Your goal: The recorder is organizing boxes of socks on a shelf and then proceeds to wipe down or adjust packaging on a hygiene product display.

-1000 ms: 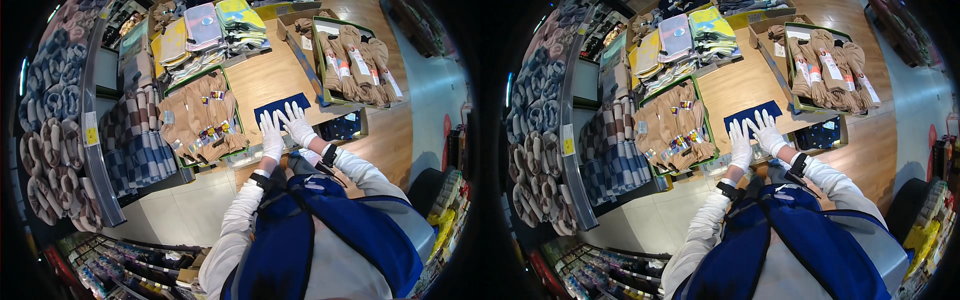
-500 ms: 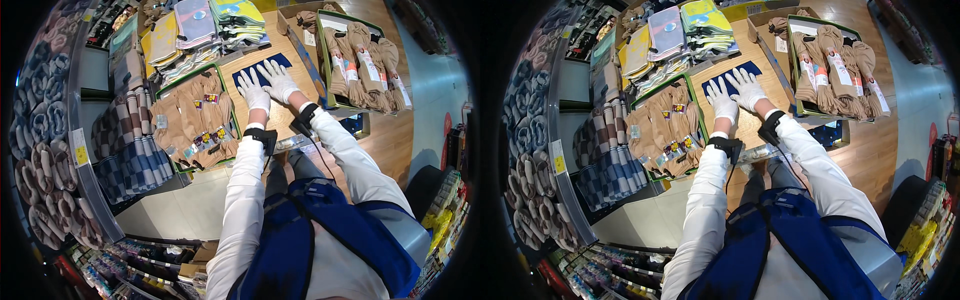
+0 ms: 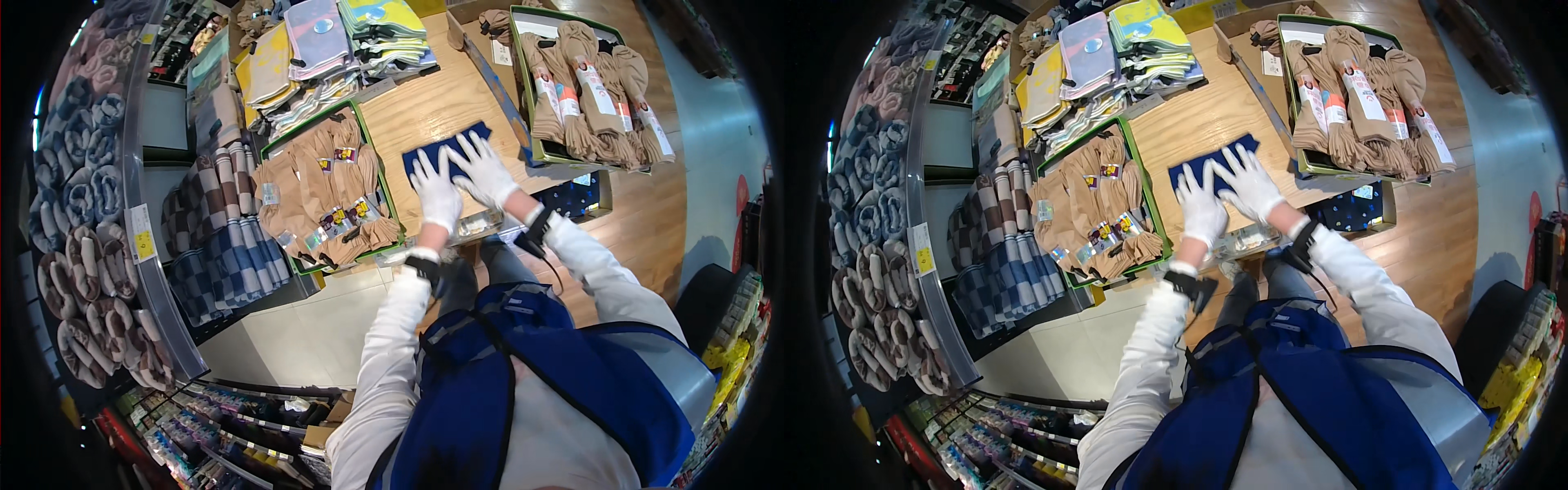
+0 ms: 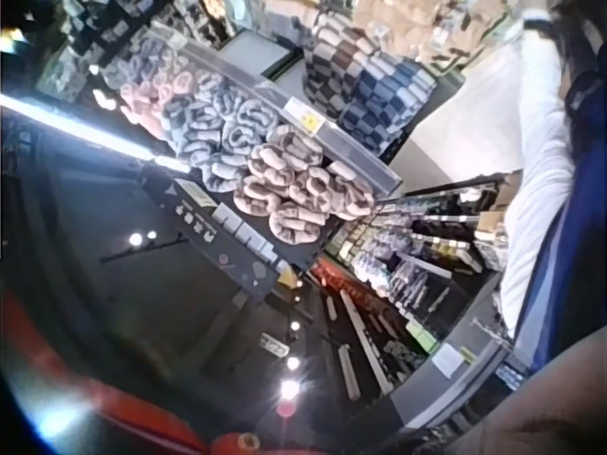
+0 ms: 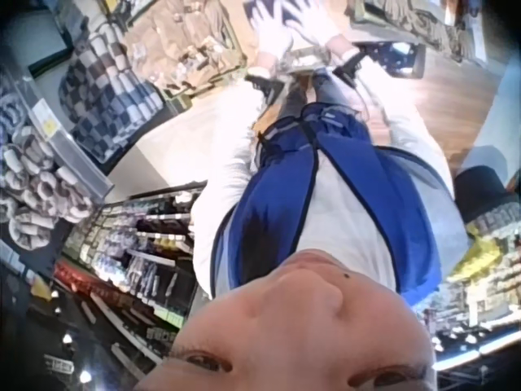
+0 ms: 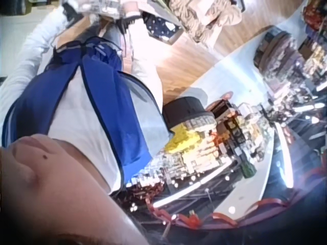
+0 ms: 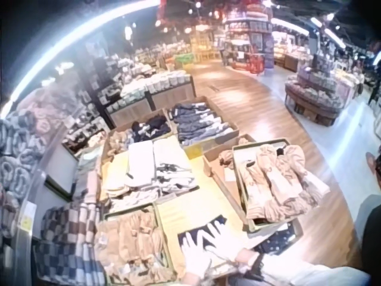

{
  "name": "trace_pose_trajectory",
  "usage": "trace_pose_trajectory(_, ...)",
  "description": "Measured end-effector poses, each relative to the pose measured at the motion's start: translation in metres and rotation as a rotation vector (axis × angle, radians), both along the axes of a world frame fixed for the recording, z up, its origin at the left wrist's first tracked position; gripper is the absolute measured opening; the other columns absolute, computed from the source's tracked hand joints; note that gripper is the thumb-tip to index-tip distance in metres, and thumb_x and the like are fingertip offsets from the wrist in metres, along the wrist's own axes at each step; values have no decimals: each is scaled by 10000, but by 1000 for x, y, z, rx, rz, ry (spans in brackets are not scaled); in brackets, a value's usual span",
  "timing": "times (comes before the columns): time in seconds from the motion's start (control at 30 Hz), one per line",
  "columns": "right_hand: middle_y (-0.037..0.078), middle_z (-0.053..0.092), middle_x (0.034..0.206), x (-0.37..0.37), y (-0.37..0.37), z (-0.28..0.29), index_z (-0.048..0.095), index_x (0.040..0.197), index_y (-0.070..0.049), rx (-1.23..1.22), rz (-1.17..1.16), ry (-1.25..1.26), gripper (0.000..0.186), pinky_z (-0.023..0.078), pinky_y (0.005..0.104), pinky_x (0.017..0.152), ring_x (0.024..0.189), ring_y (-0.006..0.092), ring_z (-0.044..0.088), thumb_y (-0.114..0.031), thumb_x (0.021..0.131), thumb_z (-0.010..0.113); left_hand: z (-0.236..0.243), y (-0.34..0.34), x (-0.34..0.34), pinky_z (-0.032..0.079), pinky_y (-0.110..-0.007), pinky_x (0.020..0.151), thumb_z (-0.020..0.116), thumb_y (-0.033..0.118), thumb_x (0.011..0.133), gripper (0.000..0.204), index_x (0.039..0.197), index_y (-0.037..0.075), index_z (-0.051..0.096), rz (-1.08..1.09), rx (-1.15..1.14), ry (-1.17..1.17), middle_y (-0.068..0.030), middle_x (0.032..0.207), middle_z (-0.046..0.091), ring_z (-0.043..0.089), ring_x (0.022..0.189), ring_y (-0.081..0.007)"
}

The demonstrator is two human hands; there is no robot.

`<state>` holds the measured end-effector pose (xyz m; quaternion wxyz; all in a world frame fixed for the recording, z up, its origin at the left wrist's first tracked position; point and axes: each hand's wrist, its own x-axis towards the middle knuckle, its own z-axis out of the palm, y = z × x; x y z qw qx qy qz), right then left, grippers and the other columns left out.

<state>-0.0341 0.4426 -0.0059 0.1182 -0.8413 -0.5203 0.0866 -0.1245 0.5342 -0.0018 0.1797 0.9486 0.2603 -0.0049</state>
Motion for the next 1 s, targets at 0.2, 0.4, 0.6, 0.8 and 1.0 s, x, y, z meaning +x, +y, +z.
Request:
trace_pose_trajectory(0.2,202,187,1319,-46,-60,16,280,1276,-158,-97,6,178,605,231,425,969,1193,381,227,-284,744,541,6,-50,-56,236,-455,945,527,129,725,579,1257,95,301,-116,-43,-10,-320,1227,246,278,1101,-442)
trace_pose_trajectory(0.4,215,157,1328,-25,-32,10,244,1294,-164,-38,46,187,579,153,423,1002,1228,382,137,-271,782,492,-1,-20,-39,156,-460,989,461,8,708,563,1245,37,293,-122,-33,-59,-326,1266,177,124,1192,-469)
trace_pose_trajectory(0.6,203,179,1324,17,43,-9,254,1290,-177,72,-5,107,549,164,399,1004,1230,357,152,-246,793,478,-17,43,19,130,-463,997,447,58,746,558,1274,111,274,59,28,-13,-249,1322,124,79,1233,-405)
trace_pose_trajectory(0.8,178,186,1329,32,67,-11,270,1283,-177,88,-5,68,512,180,388,1000,1222,339,182,-210,807,457,-14,68,35,139,-449,1000,434,112,768,529,1274,129,281,59,91,75,-248,1312,169,82,1232,-406)
trace_pose_trajectory(1.0,195,189,1321,-2,10,-4,278,1278,-155,112,-1,119,537,188,395,996,1215,353,190,-172,779,474,-14,18,-5,141,-466,995,452,95,751,550,1272,88,275,-25,86,-83,-284,1300,148,87,1218,-435)
